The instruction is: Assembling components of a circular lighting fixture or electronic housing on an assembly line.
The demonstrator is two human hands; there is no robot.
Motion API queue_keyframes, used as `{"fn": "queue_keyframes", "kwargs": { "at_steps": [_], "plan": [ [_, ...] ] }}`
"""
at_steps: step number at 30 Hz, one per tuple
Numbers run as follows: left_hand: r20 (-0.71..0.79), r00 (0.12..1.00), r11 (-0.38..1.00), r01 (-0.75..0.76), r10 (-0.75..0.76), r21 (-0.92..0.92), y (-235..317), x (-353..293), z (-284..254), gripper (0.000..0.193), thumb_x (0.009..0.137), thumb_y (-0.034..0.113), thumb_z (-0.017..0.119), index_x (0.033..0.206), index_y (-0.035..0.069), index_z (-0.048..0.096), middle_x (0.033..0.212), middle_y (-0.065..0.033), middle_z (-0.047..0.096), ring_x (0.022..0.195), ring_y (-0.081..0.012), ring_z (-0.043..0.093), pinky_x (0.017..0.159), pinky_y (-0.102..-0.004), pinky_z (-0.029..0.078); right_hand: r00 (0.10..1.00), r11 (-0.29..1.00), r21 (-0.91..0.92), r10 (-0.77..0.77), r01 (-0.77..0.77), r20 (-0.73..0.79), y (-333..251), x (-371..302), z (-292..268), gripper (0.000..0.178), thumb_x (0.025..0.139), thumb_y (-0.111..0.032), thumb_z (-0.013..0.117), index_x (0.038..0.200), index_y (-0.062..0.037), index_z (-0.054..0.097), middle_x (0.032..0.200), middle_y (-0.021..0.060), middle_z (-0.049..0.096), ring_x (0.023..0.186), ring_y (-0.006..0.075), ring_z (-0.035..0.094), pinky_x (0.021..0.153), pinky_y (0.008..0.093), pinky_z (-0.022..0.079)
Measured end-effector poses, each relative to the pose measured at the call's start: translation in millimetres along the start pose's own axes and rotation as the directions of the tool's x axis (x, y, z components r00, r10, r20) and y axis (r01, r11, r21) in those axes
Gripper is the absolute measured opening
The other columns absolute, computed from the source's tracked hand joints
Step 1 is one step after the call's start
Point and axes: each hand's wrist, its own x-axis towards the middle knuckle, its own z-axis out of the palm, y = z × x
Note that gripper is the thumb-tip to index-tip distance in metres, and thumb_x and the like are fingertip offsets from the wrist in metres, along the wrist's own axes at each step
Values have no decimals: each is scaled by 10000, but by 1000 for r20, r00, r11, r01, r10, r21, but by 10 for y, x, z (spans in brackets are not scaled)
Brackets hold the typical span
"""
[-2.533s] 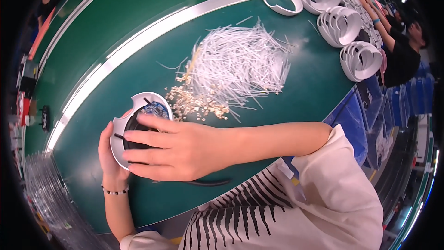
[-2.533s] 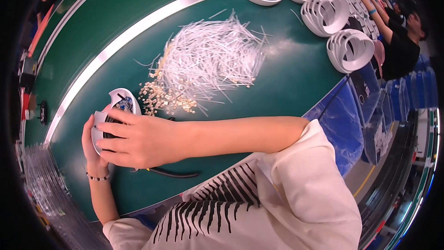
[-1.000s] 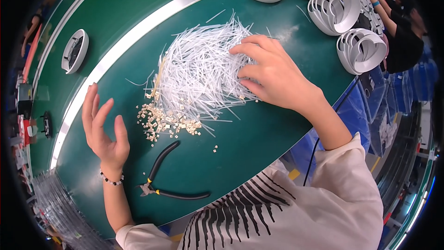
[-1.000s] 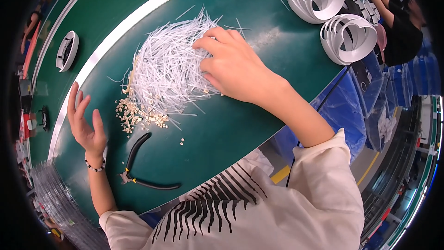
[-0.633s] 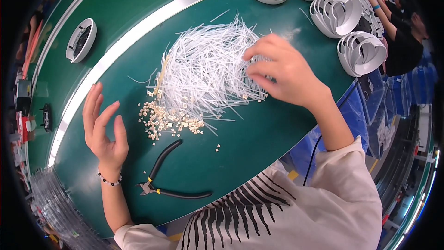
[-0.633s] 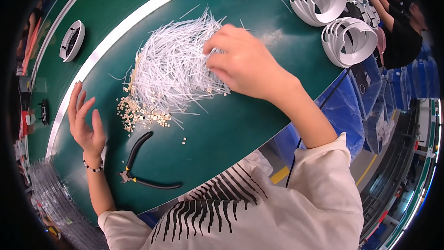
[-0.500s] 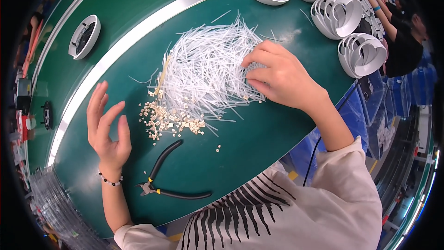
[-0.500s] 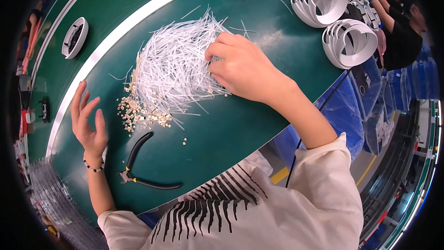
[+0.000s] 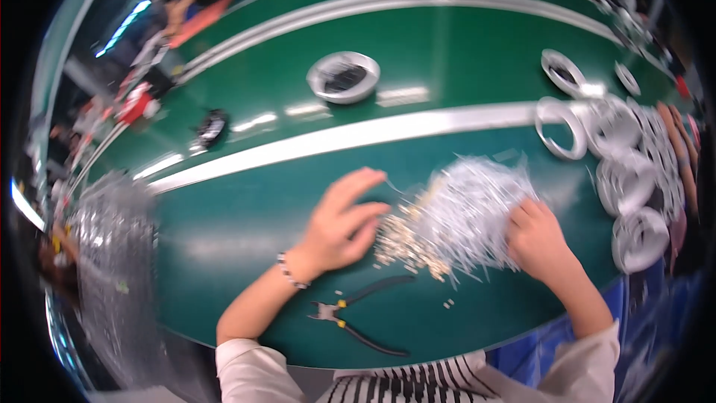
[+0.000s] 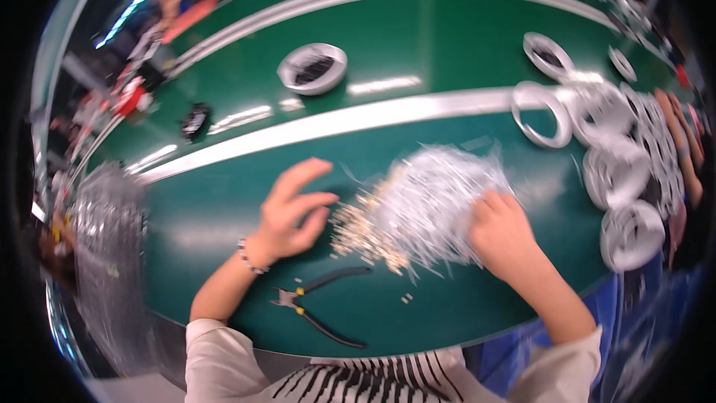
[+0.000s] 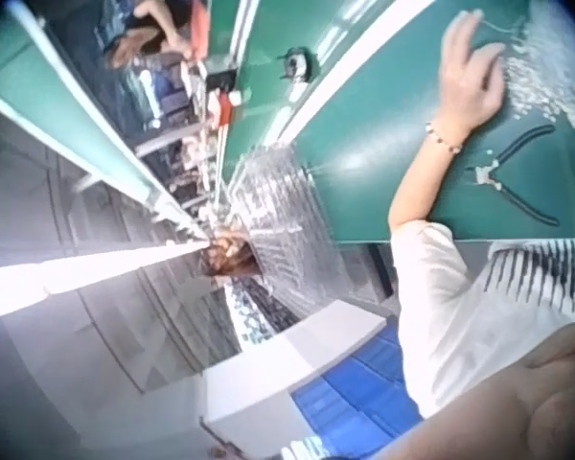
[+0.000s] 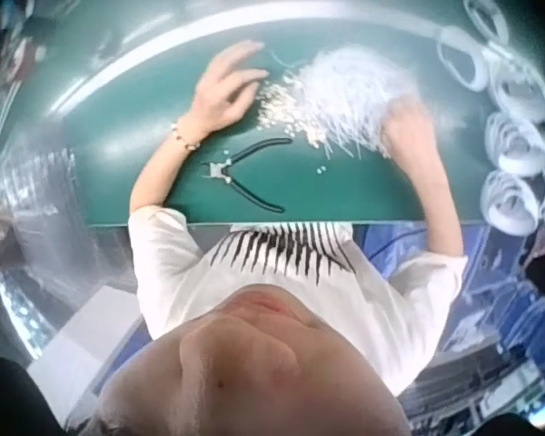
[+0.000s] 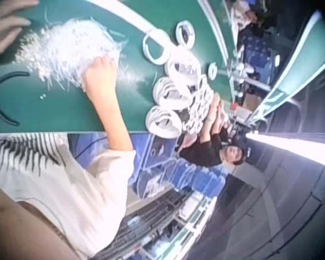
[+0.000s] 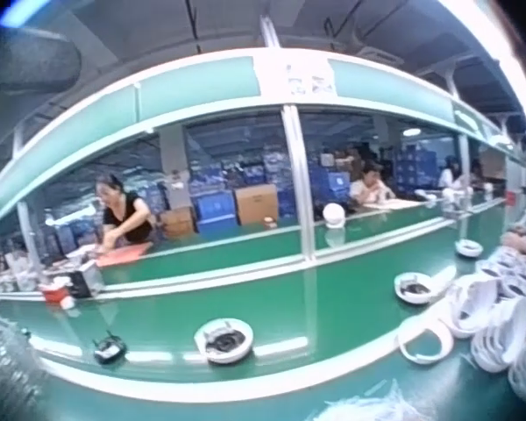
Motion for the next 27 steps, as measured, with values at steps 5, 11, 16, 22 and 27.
{"fn": "queue_keyframes", "kwargs": {
  "at_steps": [5,11,16,22,27],
  "plan": [
    [-49,999,999,2,-4,-39,30,-102,-90,192,663,-15,585,852,21,581,1171,-148,479,1095,-332,448,874,-380,414,981,980,182,111,-82,-156,8,-4,-110,100,483,-26,573,540,-23,491,619,102,475,647,277,470,583,366,402],
    [-90,995,989,-51,38,-141,94,-110,52,194,671,-1,579,864,13,574,1180,-148,471,1072,-330,460,857,-379,420,964,947,310,157,-85,-214,32,-3,-160,111,487,26,580,556,-7,499,638,106,491,654,276,473,567,363,397],
    [-20,996,949,-93,91,-302,392,94,433,179,703,63,583,872,23,541,968,-121,550,845,-268,549,701,-348,457,937,925,379,122,13,-328,-5,113,-197,161,490,51,587,608,-22,507,653,84,513,658,254,491,542,319,395],
    [90,993,822,109,-70,-559,504,402,751,192,715,119,621,859,11,553,716,-111,595,586,-236,579,595,-322,468,899,719,694,292,19,-327,-104,277,-72,137,546,55,600,654,-18,557,703,81,555,613,176,506,486,244,367],
    [131,972,706,232,-196,-669,440,440,882,139,712,77,618,791,-12,547,670,-109,600,578,-182,596,553,-264,476,886,527,849,407,-31,-220,-83,235,96,106,596,57,599,683,-1,578,713,72,560,604,107,489,484,201,355]
  ]
}}
